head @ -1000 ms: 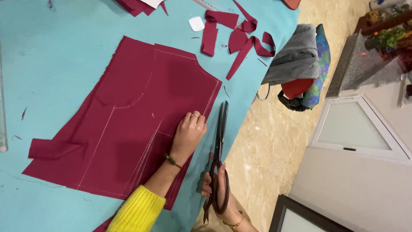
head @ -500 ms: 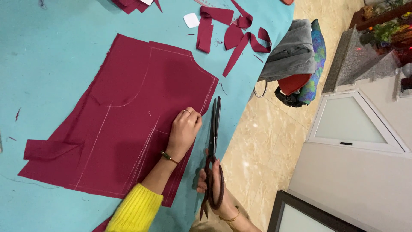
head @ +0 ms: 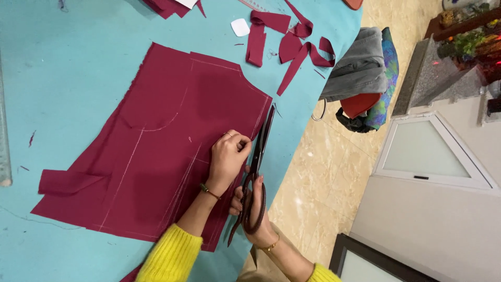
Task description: Cutting fabric pieces using a pattern and scissors, then marking and tracing patterns on paper with a ruler and pen.
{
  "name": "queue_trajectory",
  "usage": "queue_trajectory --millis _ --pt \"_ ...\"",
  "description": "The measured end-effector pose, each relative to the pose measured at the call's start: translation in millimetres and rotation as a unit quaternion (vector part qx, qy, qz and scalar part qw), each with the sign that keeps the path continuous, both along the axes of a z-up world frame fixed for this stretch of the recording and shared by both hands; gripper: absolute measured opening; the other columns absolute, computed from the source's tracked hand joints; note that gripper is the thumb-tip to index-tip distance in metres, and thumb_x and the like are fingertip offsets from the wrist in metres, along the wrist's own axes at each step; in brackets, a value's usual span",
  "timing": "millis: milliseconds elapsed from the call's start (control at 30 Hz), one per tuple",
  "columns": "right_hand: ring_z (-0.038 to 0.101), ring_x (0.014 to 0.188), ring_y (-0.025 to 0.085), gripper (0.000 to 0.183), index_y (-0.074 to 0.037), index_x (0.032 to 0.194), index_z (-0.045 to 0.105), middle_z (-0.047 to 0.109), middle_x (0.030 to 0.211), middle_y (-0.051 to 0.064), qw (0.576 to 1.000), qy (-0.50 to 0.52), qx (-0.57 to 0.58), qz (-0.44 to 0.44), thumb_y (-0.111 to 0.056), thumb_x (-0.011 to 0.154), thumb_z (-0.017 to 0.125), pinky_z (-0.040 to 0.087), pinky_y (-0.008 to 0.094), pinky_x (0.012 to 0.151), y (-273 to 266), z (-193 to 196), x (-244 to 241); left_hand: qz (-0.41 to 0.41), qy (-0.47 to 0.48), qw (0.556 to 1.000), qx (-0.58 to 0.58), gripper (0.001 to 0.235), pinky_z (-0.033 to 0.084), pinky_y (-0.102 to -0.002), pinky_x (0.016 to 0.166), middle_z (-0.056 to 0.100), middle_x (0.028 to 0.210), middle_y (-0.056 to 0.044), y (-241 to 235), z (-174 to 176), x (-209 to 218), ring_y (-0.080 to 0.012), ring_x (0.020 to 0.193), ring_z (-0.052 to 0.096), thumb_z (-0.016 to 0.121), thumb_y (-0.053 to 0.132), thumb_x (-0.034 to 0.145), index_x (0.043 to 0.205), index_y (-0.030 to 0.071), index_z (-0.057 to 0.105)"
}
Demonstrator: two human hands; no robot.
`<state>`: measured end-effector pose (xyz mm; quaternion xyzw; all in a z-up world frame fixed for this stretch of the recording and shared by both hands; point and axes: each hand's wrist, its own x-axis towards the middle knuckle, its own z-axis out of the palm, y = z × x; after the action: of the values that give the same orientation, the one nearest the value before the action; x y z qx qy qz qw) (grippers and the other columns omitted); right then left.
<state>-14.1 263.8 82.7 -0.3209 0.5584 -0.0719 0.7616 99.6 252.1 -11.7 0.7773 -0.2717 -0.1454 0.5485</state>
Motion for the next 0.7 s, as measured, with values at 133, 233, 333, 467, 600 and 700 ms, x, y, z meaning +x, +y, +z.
queue_trajectory --millis 133,233,333,467,600,700 --pt "0.025 0.055 0.008 0.053 -0.022 0.097 0.049 0.034 0.070 -0.003 1.000 -0.006 0.000 -0.007 -0.074 0.090 0.045 0.022 0.026 0.051 -2 -8 10 -0.002 0.009 1.000 -0.014 0.008 0.053 -0.036 0.065 0.066 0.082 0.001 0 -4 0 -0.0169 0.073 0.063 0.071 0.009 0.088 0.081 0.013 0.073" --pt "0.027 0.053 0.007 0.049 -0.024 0.097 0.050 0.036 0.067 -0.004 1.000 -0.014 -0.011 -0.011 -0.072 0.093 0.045 0.023 0.024 0.049 -4 -11 19 -0.001 0.010 1.000 -0.020 0.008 0.053 -0.035 0.065 0.066 0.083 0.001 0 -3 1 -0.0167 0.073 0.063 0.071 0.009 0.088 0.081 0.012 0.072" --pt "0.029 0.053 0.007 0.058 -0.017 0.079 0.045 0.036 0.066 -0.003 1.000 -0.009 -0.027 0.005 -0.073 0.095 0.044 0.025 0.025 0.049 -6 -20 20 -0.003 0.013 1.000 -0.024 0.008 0.053 -0.035 0.065 0.067 0.083 0.001 2 2 2 -0.0172 0.073 0.064 0.071 0.009 0.088 0.081 0.011 0.072" --pt "0.031 0.051 0.009 0.049 -0.020 0.087 0.044 0.036 0.066 -0.002 0.999 -0.016 -0.039 0.011 -0.067 0.099 0.043 0.028 0.025 0.046 -9 -27 19 0.001 0.007 0.999 -0.031 0.007 0.053 -0.037 0.064 0.068 0.085 0.000 1 3 2 -0.0195 0.074 0.065 0.071 0.010 0.088 0.082 0.010 0.072" --pt "0.027 0.051 0.008 0.054 -0.021 0.076 0.041 0.033 0.063 -0.004 0.998 -0.002 -0.052 0.031 -0.070 0.098 0.042 0.025 0.025 0.047 -8 -25 22 0.007 0.005 0.999 -0.044 0.008 0.051 -0.037 0.064 0.067 0.082 0.001 2 4 2 -0.0182 0.070 0.063 0.071 0.008 0.087 0.079 0.011 0.071" --pt "0.027 0.050 0.008 0.050 -0.020 0.084 0.041 0.032 0.065 -0.003 0.999 0.013 -0.044 0.012 -0.068 0.098 0.044 0.024 0.025 0.046 -8 -20 26 0.003 0.011 0.999 -0.040 0.008 0.052 -0.035 0.063 0.067 0.082 0.001 1 4 3 -0.0170 0.071 0.063 0.072 0.009 0.088 0.079 0.011 0.071"
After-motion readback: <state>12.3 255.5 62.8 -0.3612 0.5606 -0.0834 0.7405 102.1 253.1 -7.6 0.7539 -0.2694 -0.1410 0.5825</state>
